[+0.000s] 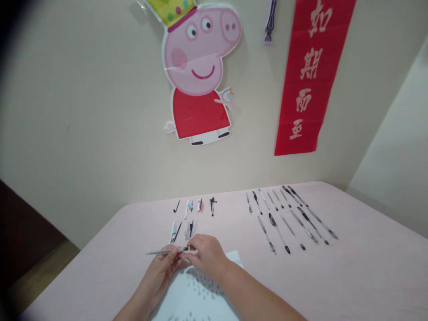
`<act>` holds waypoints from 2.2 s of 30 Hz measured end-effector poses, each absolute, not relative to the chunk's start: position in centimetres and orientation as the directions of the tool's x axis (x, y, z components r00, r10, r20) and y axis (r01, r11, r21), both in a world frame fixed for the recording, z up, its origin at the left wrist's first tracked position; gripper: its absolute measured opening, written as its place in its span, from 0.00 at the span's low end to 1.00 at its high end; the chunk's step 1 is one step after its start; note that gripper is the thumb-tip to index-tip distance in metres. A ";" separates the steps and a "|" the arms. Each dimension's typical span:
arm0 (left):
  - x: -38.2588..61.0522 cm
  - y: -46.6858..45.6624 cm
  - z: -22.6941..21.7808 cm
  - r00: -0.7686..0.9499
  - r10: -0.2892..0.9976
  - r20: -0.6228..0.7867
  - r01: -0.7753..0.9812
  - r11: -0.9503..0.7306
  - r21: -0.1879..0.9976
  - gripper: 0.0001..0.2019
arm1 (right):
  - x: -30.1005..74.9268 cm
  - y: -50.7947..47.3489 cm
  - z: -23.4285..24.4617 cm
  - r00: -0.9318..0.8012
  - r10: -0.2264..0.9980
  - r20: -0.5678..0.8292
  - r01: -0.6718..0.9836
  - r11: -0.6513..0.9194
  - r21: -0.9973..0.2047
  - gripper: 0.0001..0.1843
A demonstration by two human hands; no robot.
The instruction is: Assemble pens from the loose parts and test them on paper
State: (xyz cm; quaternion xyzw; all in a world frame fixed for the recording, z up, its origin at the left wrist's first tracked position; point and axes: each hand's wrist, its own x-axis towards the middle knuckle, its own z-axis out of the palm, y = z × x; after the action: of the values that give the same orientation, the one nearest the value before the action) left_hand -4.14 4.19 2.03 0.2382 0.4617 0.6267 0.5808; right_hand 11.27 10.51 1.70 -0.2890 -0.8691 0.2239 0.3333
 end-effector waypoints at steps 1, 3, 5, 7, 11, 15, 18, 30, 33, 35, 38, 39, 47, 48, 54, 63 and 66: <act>-4.2 4.2 2.0 -0.201 0.952 -0.233 -0.507 0.102 0.856 0.13 | 11.2 10.5 1.8 -0.611 0.666 0.429 0.365 0.717 -0.594 0.08; -4.3 4.2 2.0 -0.186 0.956 -0.227 -0.504 0.105 0.857 0.13 | 11.2 10.4 2.0 -0.621 0.684 0.383 0.394 0.695 -0.601 0.07; -4.3 4.2 1.9 -0.181 0.956 -0.229 -0.499 0.111 0.860 0.13 | 11.1 10.4 1.9 -0.637 0.688 0.347 0.424 0.689 -0.588 0.11; -4.3 4.2 1.9 -0.184 0.955 -0.235 -0.494 0.117 0.862 0.13 | 11.1 10.4 1.7 -0.648 0.683 0.336 0.439 0.696 -0.569 0.13; -4.5 4.2 1.8 -0.169 0.953 -0.249 -0.500 0.135 0.855 0.13 | 11.1 10.6 1.4 -0.663 0.659 0.355 0.414 0.718 -0.559 0.11; -4.6 4.3 1.8 -0.148 0.955 -0.256 -0.520 0.145 0.841 0.13 | 11.2 10.8 1.3 -0.662 0.631 0.405 0.382 0.749 -0.542 0.10; -4.6 4.3 1.9 -0.154 0.957 -0.247 -0.521 0.134 0.843 0.12 | 11.2 10.9 1.0 -0.651 0.606 0.458 0.359 0.777 -0.517 0.09; -4.9 4.4 1.3 -0.145 0.962 -0.230 -0.525 0.122 0.842 0.12 | 11.1 10.8 0.7 -0.616 0.612 0.496 0.366 0.780 -0.507 0.05; -5.1 4.5 1.1 -0.132 0.967 -0.220 -0.511 0.124 0.850 0.11 | 11.2 10.8 0.8 -0.618 0.613 0.493 0.368 0.779 -0.508 0.06; -5.2 4.5 1.1 -0.123 0.968 -0.218 -0.505 0.128 0.854 0.11 | 11.2 10.8 0.8 -0.624 0.608 0.491 0.364 0.782 -0.506 0.07; -5.2 4.4 1.1 -0.114 0.969 -0.219 -0.499 0.134 0.856 0.12 | 11.3 10.8 0.8 -0.640 0.588 0.495 0.345 0.795 -0.498 0.10; -5.1 4.3 1.1 -0.110 0.970 -0.219 -0.497 0.137 0.857 0.12 | 11.3 10.9 0.7 -0.646 0.578 0.498 0.336 0.802 -0.495 0.11; -5.0 4.1 1.3 -0.063 0.978 -0.197 -0.486 0.143 0.862 0.10 | 11.3 10.9 0.6 -0.690 0.542 0.479 0.321 0.823 -0.469 0.14; -5.0 4.1 1.3 -0.059 0.979 -0.196 -0.486 0.143 0.862 0.10 | 11.3 10.9 0.6 -0.692 0.546 0.472 0.328 0.820 -0.468 0.14; -5.1 4.1 1.3 -0.058 0.980 -0.192 -0.482 0.141 0.865 0.10 | 11.2 10.8 0.6 -0.686 0.585 0.433 0.349 0.786 -0.509 0.13; -5.1 4.5 0.9 -0.116 0.975 -0.187 -0.485 0.108 0.868 0.11 | 11.0 10.5 0.9 -0.650 0.671 0.355 0.338 0.674 -0.657 0.17; -5.1 4.3 1.0 -0.117 0.975 -0.187 -0.481 0.109 0.870 0.11 | 11.0 10.5 0.8 -0.643 0.681 0.351 0.343 0.665 -0.664 0.14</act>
State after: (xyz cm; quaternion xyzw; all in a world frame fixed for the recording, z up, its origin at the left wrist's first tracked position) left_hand -5.06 4.35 0.99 0.2816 0.4386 0.6050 0.6019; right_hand 10.99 10.52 0.85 -0.2970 -0.8615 0.2815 0.3006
